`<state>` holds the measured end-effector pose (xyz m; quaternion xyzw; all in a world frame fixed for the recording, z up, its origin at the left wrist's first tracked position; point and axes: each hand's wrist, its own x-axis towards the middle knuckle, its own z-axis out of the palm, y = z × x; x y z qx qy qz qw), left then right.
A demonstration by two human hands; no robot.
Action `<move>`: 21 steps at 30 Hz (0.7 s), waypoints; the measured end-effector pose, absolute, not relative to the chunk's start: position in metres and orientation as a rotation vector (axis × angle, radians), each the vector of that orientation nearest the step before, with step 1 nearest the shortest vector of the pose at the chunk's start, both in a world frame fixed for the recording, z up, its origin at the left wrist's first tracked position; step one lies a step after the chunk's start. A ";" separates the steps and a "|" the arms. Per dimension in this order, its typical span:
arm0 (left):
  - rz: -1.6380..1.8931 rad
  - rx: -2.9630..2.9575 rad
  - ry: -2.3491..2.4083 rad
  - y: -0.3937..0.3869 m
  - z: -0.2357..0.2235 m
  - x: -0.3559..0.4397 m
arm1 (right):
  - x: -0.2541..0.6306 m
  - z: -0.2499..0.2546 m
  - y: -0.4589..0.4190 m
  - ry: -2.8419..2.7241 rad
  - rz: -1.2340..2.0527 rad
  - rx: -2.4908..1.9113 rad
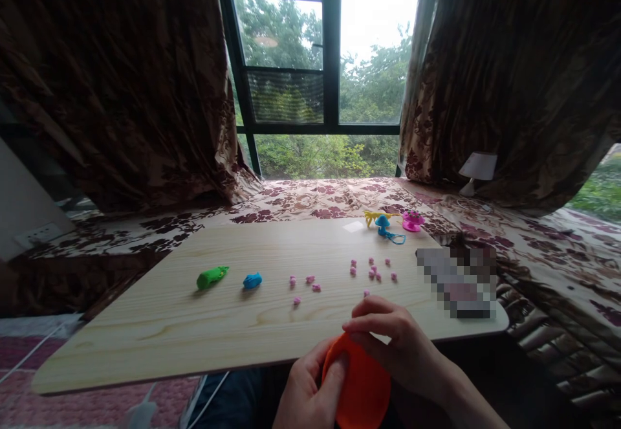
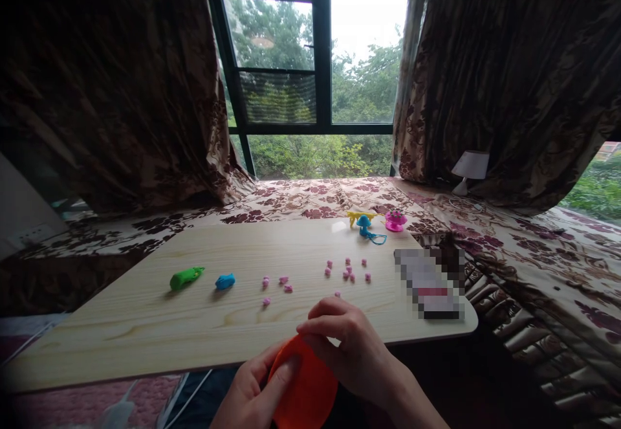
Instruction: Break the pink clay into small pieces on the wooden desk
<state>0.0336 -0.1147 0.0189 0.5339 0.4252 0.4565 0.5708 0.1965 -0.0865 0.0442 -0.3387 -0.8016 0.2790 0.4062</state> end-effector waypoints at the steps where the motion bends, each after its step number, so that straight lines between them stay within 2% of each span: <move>1: 1.057 1.240 0.997 -0.115 0.018 0.033 | 0.196 0.043 -0.086 -2.031 0.692 -0.843; 11: 1.012 1.033 0.935 -0.101 0.024 0.026 | 0.193 0.057 -0.074 -2.001 0.761 -0.818; 21: 1.048 0.807 0.823 -0.085 0.062 0.011 | 0.171 0.081 -0.049 -2.073 0.847 -0.664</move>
